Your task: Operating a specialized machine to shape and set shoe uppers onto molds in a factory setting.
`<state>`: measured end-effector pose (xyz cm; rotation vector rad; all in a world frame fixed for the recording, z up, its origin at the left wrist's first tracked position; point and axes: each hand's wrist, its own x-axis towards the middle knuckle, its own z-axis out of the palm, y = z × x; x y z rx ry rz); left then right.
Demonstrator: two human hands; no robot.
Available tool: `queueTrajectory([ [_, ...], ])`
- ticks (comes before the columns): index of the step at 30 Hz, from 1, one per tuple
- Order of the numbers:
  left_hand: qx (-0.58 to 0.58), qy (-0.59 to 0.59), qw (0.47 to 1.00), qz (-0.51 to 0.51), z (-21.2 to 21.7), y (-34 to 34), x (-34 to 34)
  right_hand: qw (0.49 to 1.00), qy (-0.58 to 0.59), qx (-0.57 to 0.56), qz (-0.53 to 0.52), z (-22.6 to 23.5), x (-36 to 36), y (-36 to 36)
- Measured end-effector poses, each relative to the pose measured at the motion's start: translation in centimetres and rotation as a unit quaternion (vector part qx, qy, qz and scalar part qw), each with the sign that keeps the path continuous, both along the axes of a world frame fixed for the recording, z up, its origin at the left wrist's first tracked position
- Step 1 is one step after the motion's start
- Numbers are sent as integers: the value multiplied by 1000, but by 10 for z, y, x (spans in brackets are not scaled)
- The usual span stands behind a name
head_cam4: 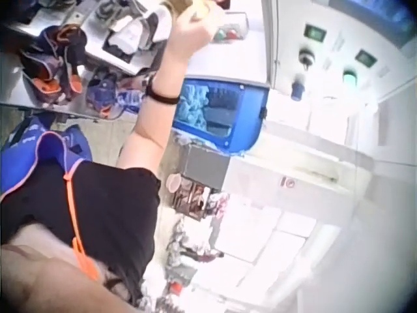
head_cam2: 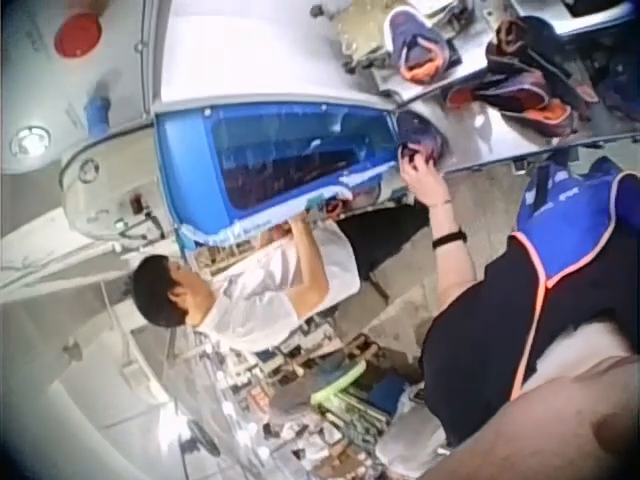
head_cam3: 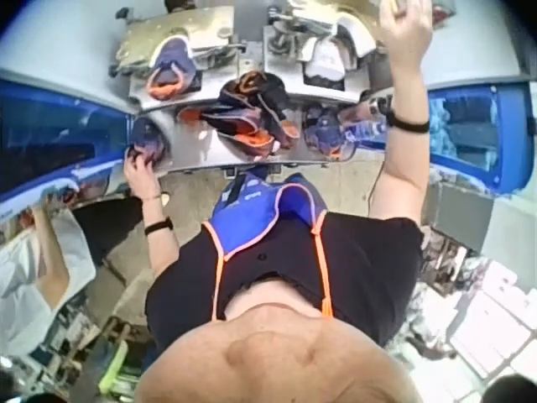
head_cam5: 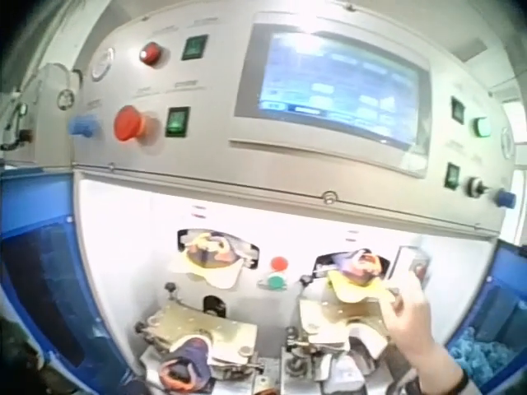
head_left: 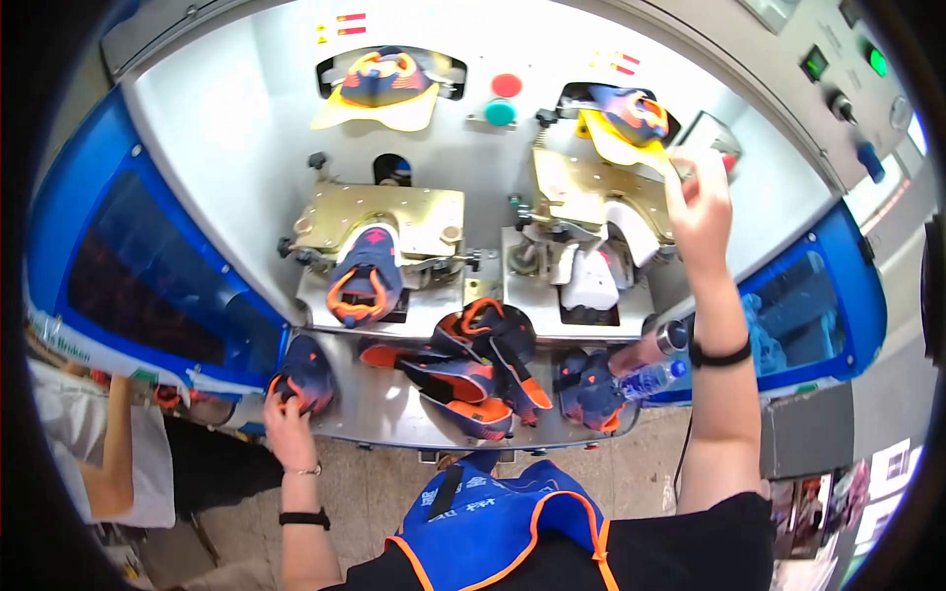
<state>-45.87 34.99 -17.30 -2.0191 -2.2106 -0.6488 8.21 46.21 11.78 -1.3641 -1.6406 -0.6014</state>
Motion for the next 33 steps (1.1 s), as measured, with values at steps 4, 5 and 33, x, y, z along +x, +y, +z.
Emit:
queueTrajectory([
  [4,29,41,999,-12,27,-4,10,989,-84,-93,-76,22,40,69],
  [5,87,50,995,-15,35,-6,22,980,-77,-154,-97,23,46,78],
  [33,-391,-788,413,-238,86,69,408,973,110,-199,43,-157,6,-111],
])
